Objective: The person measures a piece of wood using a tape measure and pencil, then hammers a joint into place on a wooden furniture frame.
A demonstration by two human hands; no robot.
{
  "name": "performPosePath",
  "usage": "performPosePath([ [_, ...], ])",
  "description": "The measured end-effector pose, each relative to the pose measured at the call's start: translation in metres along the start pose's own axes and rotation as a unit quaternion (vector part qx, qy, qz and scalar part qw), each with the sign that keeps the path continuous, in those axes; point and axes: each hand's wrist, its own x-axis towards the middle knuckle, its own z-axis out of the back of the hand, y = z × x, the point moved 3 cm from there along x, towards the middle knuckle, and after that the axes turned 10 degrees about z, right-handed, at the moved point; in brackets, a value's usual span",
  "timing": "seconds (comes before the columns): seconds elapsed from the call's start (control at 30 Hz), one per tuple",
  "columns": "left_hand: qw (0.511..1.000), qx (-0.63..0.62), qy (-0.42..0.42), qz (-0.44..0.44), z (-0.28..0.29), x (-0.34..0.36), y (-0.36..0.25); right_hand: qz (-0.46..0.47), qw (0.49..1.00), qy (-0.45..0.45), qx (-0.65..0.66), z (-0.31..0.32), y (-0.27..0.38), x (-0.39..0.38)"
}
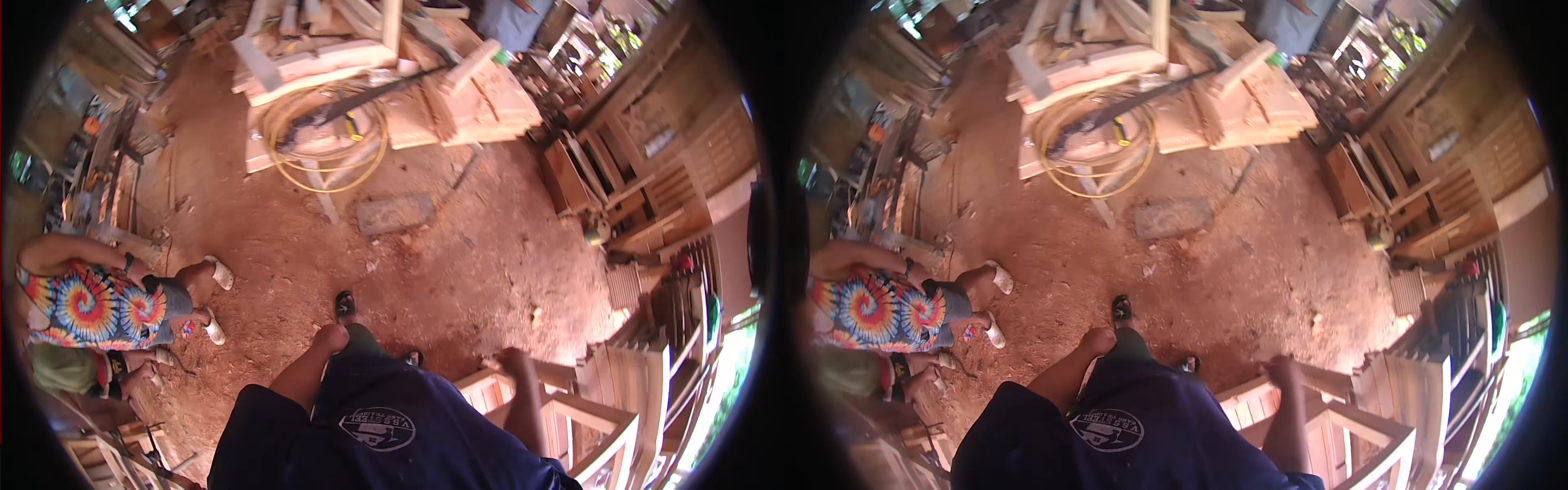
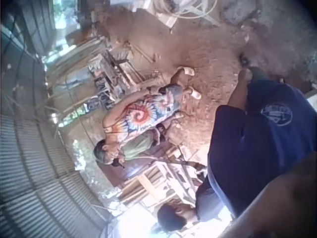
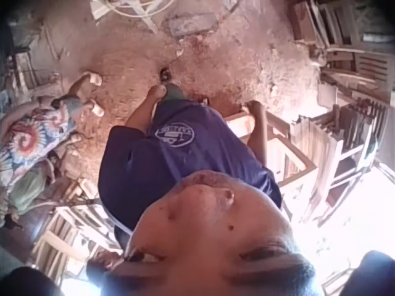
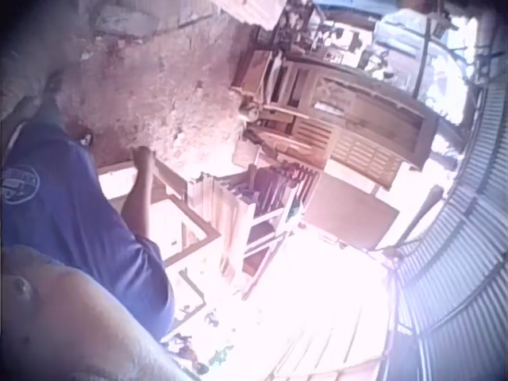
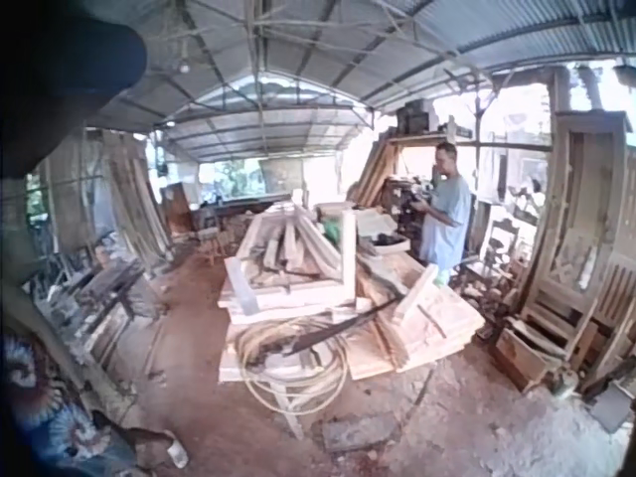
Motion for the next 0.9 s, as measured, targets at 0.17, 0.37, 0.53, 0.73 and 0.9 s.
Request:
performPosePath([
  [0.17,0.996,-0.081,0.011,-0.041,0.059,0.031,0.056,0.017,0.999,0.006,0.043,-0.045,0.217,0.062],
  [0.37,0.976,-0.206,-0.074,0.004,0.112,0.058,0.174,0.301,0.946,0.068,-0.097,-0.033,0.39,0.184],
  [0.53,0.951,-0.262,-0.151,0.067,0.178,0.05,0.274,0.337,0.922,0.1,-0.163,0.032,0.569,0.225],
  [0.73,0.773,-0.635,0.0,0.009,0.301,0.026,0.187,0.583,0.8,0.101,0.096,0.025,0.753,0.21],
  [0.9,0.63,-0.776,0.038,-0.006,0.38,0.037,0.206,0.642,0.754,0.044,0.13,0.02,0.845,0.24],
])
